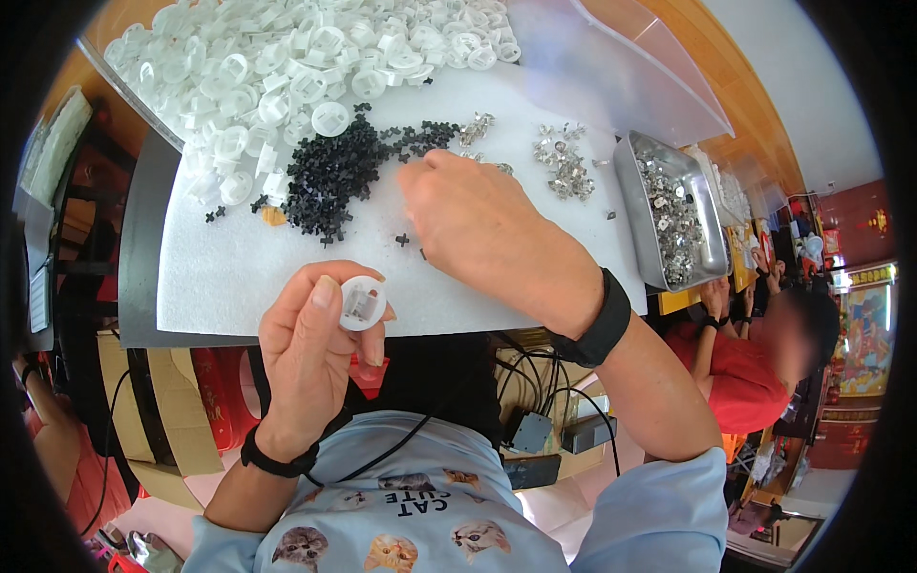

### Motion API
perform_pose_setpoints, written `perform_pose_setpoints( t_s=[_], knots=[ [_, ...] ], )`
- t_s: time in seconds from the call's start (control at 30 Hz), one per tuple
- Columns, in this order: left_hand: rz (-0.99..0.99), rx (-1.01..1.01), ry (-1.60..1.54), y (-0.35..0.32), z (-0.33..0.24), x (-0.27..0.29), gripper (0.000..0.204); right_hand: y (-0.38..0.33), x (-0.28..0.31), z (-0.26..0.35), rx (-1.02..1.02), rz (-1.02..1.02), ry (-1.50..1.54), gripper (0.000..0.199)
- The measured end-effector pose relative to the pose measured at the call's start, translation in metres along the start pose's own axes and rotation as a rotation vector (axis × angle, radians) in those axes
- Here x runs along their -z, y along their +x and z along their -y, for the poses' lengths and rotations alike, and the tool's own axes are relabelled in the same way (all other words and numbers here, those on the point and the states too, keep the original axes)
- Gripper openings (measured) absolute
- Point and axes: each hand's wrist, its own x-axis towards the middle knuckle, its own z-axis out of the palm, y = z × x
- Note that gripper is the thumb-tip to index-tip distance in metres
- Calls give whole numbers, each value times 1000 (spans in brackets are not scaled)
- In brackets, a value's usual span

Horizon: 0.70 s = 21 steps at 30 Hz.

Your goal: Assembling small plastic and metal components into a white plastic housing.

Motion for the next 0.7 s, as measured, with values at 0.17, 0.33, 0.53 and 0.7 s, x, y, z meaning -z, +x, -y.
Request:
perform_pose_setpoints(
  t_s=[0.17, 0.33, 0.53, 0.7],
  knots=[
    [-40, 44, 39, 0, -2, 1, 34, -3, 7, -1, -144, 14, 547, 14],
    [-76, 93, -8, 5, -7, -5, 39, -11, 16, 5, -289, 94, 1112, 16],
    [-100, 178, -28, 7, -11, -4, 45, -18, 22, 15, -307, 165, 1332, 15],
    [-107, 209, -138, 8, -11, -1, 43, -18, 25, 29, -244, 168, 1181, 13]
  ],
)
